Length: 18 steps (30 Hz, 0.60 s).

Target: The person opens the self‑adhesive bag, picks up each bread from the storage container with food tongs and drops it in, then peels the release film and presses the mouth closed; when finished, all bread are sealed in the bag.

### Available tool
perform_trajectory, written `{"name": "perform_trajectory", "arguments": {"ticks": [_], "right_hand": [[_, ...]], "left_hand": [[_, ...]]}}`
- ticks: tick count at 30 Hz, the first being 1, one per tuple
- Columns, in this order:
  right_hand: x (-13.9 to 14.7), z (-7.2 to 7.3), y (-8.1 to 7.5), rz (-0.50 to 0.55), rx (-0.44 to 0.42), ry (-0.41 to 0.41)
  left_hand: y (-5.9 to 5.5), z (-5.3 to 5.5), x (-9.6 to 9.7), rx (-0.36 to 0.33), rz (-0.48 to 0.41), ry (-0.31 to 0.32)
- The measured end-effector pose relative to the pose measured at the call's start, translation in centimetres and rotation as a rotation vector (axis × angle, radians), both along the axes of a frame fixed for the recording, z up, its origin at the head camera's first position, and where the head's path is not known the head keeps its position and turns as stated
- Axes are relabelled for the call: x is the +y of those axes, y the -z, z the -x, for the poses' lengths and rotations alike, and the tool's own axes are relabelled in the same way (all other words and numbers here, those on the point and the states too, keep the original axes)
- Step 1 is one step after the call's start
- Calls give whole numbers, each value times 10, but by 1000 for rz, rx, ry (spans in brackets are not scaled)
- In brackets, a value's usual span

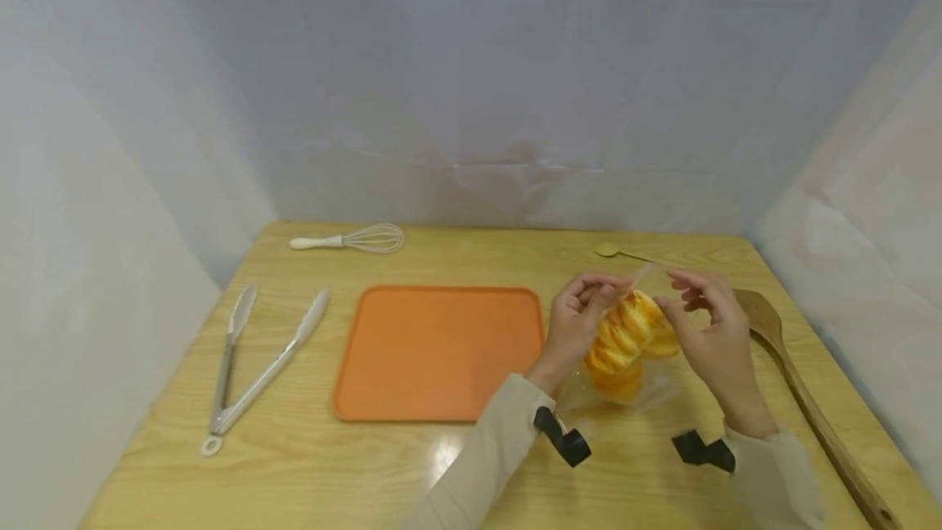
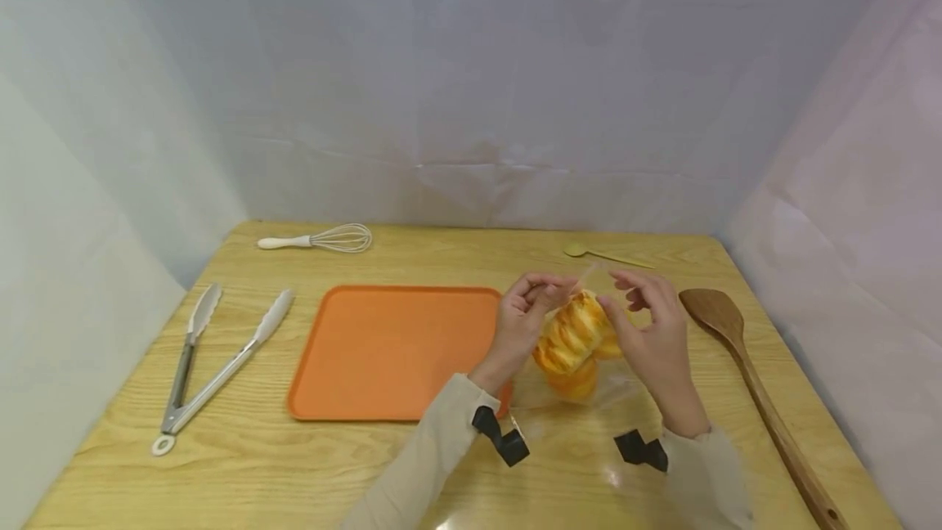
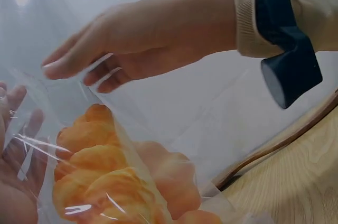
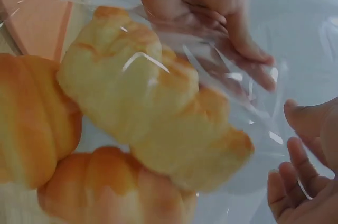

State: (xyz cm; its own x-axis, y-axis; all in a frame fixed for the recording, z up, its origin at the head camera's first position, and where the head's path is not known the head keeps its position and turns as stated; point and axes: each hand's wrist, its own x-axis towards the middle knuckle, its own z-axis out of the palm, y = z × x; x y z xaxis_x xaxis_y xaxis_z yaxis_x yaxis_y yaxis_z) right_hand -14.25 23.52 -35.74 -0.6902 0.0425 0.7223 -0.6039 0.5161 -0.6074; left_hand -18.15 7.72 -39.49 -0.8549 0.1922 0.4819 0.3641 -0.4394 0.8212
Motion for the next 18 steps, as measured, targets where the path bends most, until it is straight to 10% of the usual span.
{"name": "perform_trajectory", "arguments": {"ticks": [7,18], "right_hand": [[-19,12,-6,-176,219,-28],[-23,11,-9,-146,215,11]], "left_hand": [[-3,-3,1,-23,-3,15],[-4,-2,2,-39,31,-41]]}}
